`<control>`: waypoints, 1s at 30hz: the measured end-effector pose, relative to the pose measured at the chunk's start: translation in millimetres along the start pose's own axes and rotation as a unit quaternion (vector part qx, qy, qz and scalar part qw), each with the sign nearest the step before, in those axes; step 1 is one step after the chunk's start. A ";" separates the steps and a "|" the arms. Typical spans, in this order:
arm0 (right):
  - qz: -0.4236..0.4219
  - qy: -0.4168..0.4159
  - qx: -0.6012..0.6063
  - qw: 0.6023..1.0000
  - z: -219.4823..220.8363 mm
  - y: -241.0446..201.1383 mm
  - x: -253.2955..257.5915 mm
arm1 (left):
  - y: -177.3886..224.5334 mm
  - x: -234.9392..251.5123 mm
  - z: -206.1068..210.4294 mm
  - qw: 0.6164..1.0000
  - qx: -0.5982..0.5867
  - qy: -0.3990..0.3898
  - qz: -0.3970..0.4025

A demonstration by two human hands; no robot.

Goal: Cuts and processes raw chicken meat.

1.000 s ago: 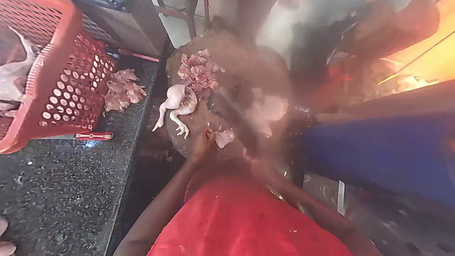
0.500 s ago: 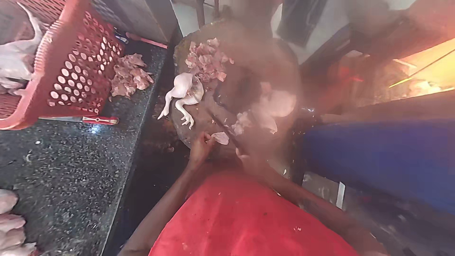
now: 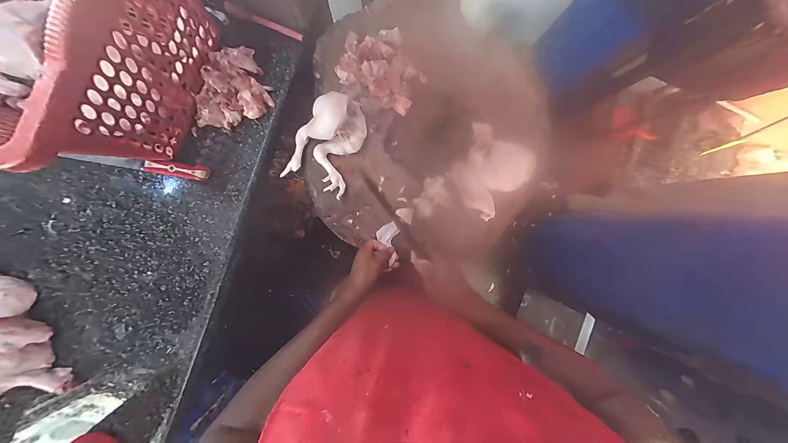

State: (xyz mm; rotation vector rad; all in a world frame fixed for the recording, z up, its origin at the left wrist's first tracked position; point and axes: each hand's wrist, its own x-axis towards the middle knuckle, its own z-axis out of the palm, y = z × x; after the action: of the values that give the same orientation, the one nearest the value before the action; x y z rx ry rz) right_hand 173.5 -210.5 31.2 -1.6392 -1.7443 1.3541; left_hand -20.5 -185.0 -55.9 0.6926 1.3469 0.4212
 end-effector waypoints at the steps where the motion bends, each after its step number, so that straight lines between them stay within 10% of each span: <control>1: 0.077 -0.057 -0.034 0.995 4.8 13.1 4.8 | -1.2 0.7 -0.5 1.000 0.013 -0.002 0.007; 5: 0.191 -0.102 -0.088 0.972 3.5 20.0 12.0 | -12.1 -2.9 -10.9 0.996 0.071 0.004 0.050; 10: -0.008 -0.069 0.013 0.998 -6.6 13.3 -9.0 | -20.9 -9.3 -22.3 0.995 0.057 0.064 0.057; 14: 0.131 -0.230 -0.052 0.963 -5.3 50.9 7.1 | -24.0 -8.0 -38.3 0.993 0.087 0.049 0.067; 22: 0.250 -0.072 -0.137 0.956 -44.0 62.3 -10.6 | 24.5 -31.0 -157.1 0.889 0.323 0.289 0.145; 30: 0.116 -0.163 -0.231 0.952 -40.6 60.2 -10.4 | 171.9 45.8 66.0 0.806 0.483 -0.141 0.312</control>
State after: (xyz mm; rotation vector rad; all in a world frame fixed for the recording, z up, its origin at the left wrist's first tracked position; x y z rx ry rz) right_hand 241.3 -213.9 3.3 -2.0077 -2.2543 1.4661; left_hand 71.6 -43.2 30.1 2.0042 0.9495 0.0905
